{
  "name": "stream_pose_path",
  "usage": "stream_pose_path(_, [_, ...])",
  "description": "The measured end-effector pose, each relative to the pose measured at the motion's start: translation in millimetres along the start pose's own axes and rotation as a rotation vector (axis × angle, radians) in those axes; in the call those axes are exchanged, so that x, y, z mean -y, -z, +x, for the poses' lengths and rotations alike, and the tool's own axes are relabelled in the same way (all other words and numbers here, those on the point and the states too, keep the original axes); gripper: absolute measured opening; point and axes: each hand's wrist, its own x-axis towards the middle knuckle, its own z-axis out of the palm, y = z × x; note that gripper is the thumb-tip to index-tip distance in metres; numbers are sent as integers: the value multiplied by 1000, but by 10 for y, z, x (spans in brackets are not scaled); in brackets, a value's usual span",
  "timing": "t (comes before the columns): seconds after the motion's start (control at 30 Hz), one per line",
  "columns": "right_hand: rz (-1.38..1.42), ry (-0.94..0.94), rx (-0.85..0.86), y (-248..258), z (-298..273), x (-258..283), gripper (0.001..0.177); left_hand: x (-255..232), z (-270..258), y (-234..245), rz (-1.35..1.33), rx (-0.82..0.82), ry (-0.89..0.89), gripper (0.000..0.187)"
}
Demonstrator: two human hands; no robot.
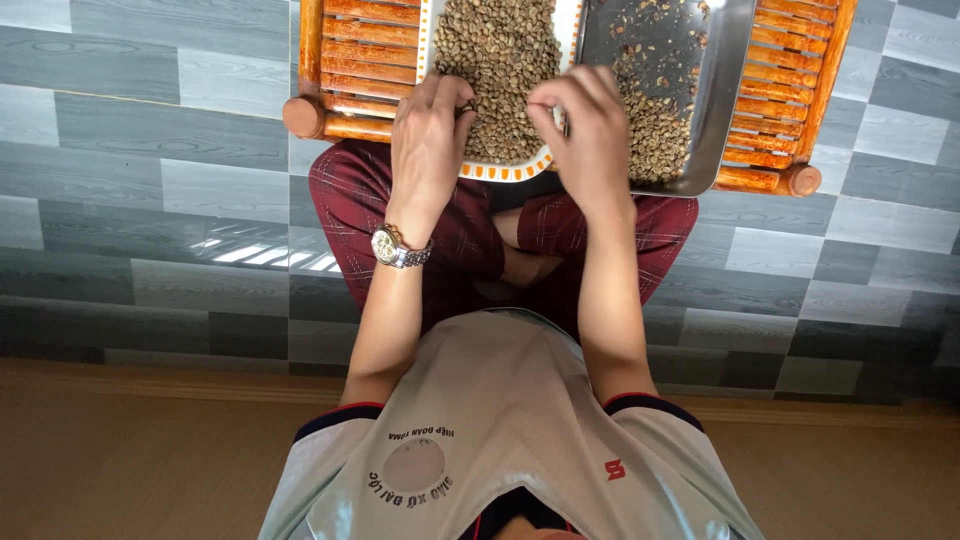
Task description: The person sorts green coffee beans by hand, removing debris from a pile of beans and placing it into a metal tray, then picking up individual beans and placing them into another tray.
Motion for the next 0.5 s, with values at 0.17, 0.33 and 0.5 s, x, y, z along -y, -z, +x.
stream_pose_path(0.17, [21,-133,-80,387,-297,-107,13,-96,23,102,-19,-1,-12,24])
stream_pose_path(0.33, [-12,-285,-159,771,-431,-85,17,-236,42,273,-114,-13,-46,22])
stream_pose_path(0.5, [-13,-329,-179,882,-576,-264,10,-454,37,384,-165,19,-31,20])
